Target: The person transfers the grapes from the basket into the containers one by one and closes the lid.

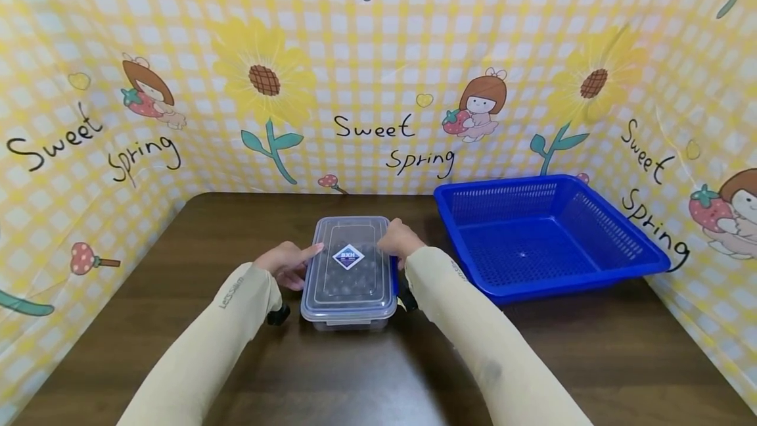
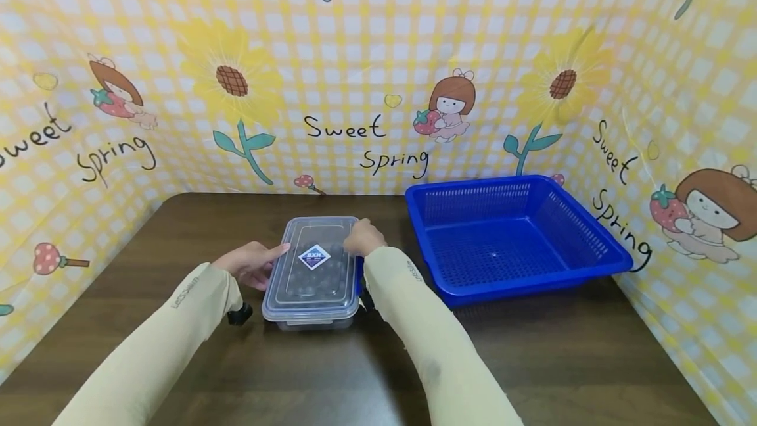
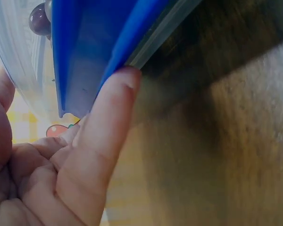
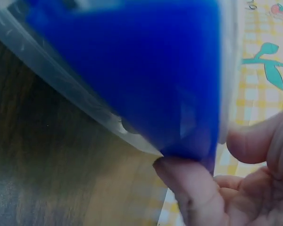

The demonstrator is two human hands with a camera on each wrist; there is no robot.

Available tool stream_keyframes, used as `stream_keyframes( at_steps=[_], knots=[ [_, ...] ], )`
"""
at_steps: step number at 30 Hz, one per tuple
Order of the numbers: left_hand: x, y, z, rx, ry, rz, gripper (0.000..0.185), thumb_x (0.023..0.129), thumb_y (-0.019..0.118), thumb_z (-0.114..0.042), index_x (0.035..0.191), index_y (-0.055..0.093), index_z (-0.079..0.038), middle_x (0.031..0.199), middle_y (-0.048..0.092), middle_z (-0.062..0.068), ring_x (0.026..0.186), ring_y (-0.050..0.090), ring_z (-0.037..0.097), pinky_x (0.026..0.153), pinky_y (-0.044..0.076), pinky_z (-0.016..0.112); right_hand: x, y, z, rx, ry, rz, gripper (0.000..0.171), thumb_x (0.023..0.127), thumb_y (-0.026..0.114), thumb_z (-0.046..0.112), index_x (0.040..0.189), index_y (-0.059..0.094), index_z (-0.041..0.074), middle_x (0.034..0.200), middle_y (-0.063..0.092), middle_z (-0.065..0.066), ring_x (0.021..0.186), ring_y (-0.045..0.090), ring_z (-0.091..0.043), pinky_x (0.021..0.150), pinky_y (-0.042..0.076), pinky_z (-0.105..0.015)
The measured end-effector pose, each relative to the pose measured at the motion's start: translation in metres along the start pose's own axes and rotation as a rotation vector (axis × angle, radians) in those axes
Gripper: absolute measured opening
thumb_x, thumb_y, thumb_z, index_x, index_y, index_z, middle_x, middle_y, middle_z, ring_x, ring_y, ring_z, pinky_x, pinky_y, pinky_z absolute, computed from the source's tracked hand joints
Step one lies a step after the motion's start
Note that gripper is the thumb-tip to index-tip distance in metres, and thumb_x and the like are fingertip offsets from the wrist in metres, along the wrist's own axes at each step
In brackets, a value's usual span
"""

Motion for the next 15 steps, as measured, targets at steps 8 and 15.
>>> stream_keyframes(
  at_steps=[8, 15],
  knots=[
    [-0.005, -0.003, -0.008, 0.124, 0.064, -0.085, 0.057, 0.095, 0.053, -0.049, 0.092, 0.062, 0.007, 0.073, 0.063, 0.013, 0.063, 0.065, 0.023, 0.063, 0.058, 0.038, 0.002, 0.003, 0.005, -0.049, -0.005, 0.074, 0.065, 0.097, 0.050, 0.013, 0.145, 0.013, -0.011, 0.122, 0.051, -0.027, 0.074, 0.060, -0.032, 0.042, 0.045, -0.031],
    [-0.004, -0.003, -0.010, 0.130, 0.067, -0.078, 0.052, 0.096, 0.051, -0.048, 0.082, 0.060, 0.002, 0.063, 0.056, 0.006, 0.059, 0.063, 0.020, 0.063, 0.058, 0.037, 0.001, 0.003, 0.007, -0.062, -0.012, 0.090, 0.065, 0.098, 0.050, 0.016, 0.143, 0.014, -0.013, 0.127, 0.048, -0.028, 0.089, 0.062, -0.034, 0.069, 0.056, -0.041]
  ],
)
Point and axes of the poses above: each hand's wrist, its own x-axis towards the middle knuckle, its own y-axis out of the palm, z = x × y, the point moved 2 cm from there along x, towards the middle knuckle
